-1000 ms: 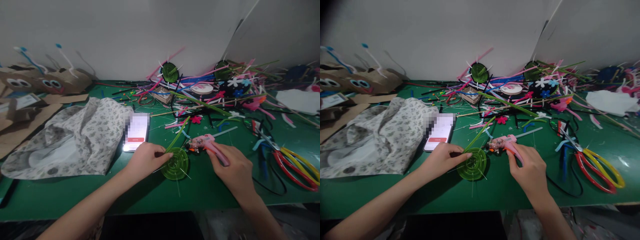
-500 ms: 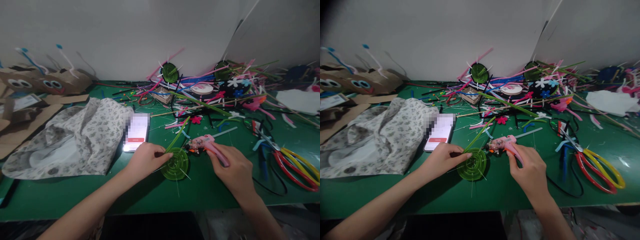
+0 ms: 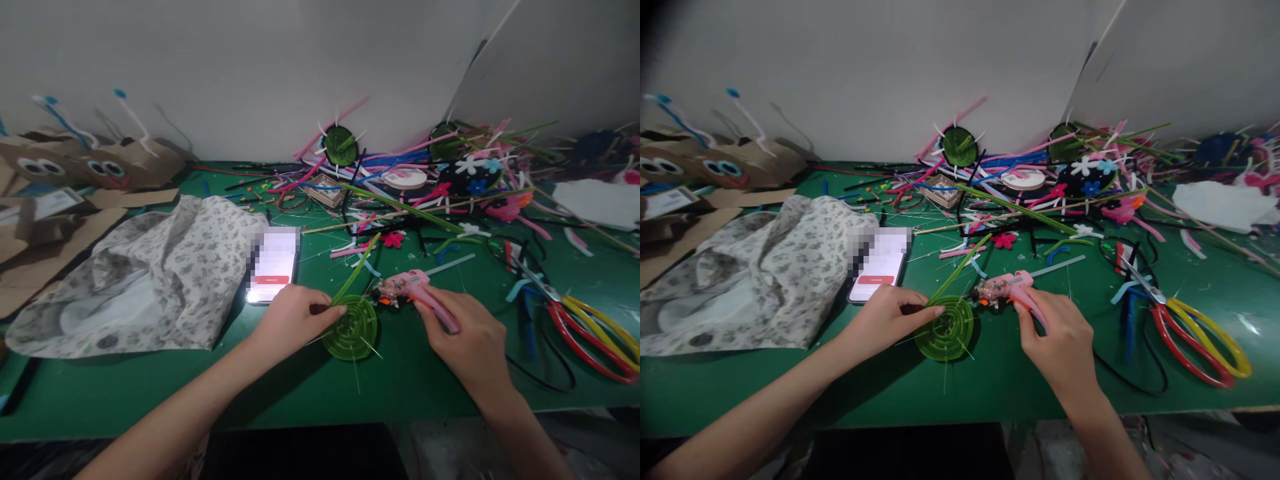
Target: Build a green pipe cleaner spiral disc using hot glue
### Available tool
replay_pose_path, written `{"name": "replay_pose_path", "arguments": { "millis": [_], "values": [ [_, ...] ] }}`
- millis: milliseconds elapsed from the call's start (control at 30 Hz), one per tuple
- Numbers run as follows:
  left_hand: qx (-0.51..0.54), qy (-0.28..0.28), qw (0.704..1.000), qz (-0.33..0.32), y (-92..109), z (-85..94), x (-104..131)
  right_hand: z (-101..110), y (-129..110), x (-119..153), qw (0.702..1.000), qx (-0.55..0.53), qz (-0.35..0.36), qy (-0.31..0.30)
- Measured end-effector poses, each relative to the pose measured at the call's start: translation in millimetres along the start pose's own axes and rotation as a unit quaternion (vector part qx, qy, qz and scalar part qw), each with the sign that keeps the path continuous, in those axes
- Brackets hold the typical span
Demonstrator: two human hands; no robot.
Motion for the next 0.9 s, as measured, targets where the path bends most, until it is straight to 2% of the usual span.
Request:
{"name": "replay_pose_path", "arguments": {
  "millis": [700, 800, 900],
  "values": [
    [0.004, -0.004, 1.0, -0.001, -0.6, -0.2, -0.8, 1.0, -1.8, -2.2, 1.0, -0.003, -0.003, 0.01],
    [0.001, -0.002, 1.0, 0.0, -0.9, -0.1, -0.4, 0.1, 3.5, -1.9, 1.0, 0.017, -0.013, 0.016],
    [0.0, 0.001, 1.0, 0.001, -0.3, 0.6, 0.2, -5.1, 20.3, -2.0, 0.997, 0.063, -0.036, 0.005]
  ]
}}
Point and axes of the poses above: each hand's wrist, its own x-axis away from the middle knuckle, its own z-axis out of the back of the hand, y = z × x, the point moved 7 cm from there along -x, towards the middle knuckle, and after that the axes turned 8 degrees about z, right-handed, at the moved point
